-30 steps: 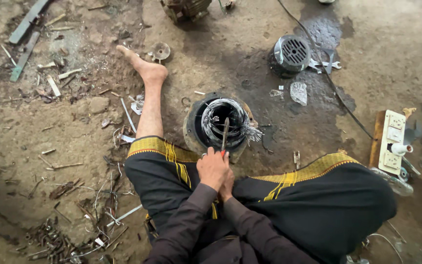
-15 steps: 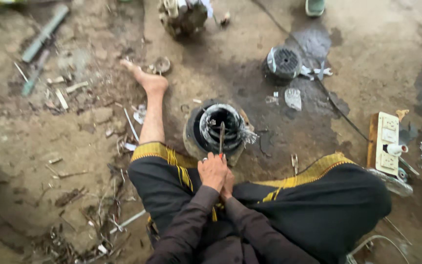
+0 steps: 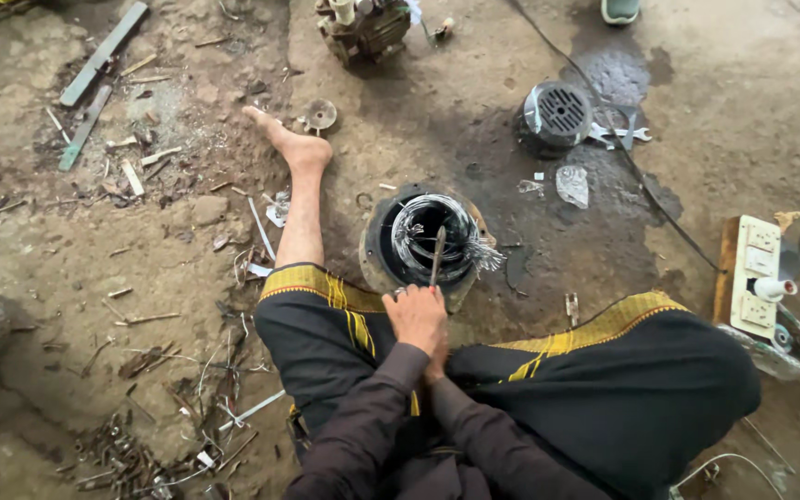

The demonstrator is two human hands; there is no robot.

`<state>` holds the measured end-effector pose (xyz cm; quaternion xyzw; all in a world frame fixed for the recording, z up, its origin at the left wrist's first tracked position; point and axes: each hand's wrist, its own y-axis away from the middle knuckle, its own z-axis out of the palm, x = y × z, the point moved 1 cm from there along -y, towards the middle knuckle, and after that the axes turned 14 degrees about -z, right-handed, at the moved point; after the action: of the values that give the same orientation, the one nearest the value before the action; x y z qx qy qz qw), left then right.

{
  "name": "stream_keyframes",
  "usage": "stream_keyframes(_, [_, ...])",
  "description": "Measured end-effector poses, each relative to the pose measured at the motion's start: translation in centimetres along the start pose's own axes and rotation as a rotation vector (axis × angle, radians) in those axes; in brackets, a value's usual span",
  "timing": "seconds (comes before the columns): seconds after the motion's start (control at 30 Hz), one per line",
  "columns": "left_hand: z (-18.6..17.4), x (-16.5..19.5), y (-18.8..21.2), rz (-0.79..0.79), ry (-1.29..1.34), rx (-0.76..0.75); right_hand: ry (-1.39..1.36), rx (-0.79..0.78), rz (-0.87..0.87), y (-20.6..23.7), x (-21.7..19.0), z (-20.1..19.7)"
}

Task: The person sits on the floor and uses pliers to repeatedly pull and adjust wires inside a cylindrical motor housing. The person manipulates the wire bundle with both hands, occasionally repositioning the pliers to grip different sections of the wire.

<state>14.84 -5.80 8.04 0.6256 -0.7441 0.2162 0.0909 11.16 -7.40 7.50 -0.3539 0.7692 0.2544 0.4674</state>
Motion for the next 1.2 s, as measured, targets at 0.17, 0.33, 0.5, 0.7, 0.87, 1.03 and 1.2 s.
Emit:
stream_keyframes(0.17, [2.0, 0.7, 0.0, -0.118, 0.075, -0.135, -0.153, -0.088, 0.002, -0.6, 2.0, -2.2])
stream_keyframes(0.33, [2.8, 0.0, 0.8, -0.136, 0.074, -0.215, -0.746, 0.005, 0.291, -0.1, 3.3, -1.3])
stream_keyframes(0.5, [2.9, -0.5, 1.3, -0.165, 0.118, -0.217, -0.5, -0.108, 0.228, -0.4, 4.0, -1.2])
stream_keyframes(0.7, [2.3, 0.1, 1.5, -0.101, 0.056, -0.124, 0.008, -0.016, -0.098, 0.5, 4.1, -1.4])
stream_keyframes(0.87, [1.5, -0.6, 1.0, -0.064, 0.056, -0.13, -0.034, 0.02, -0.107, 0.8, 4.0, -0.5])
stream_keyframes(1.03, [1.5, 0.3, 1.5, -0.109, 0.095, -0.039, 0.16, -0.145, -0.056, -0.2, 4.5, -1.2])
stream_keyframes(1.2, [1.7, 0.2, 1.9, -0.13, 0.091, -0.046, -0.045, -0.097, -0.143, -0.2, 3.9, -1.5])
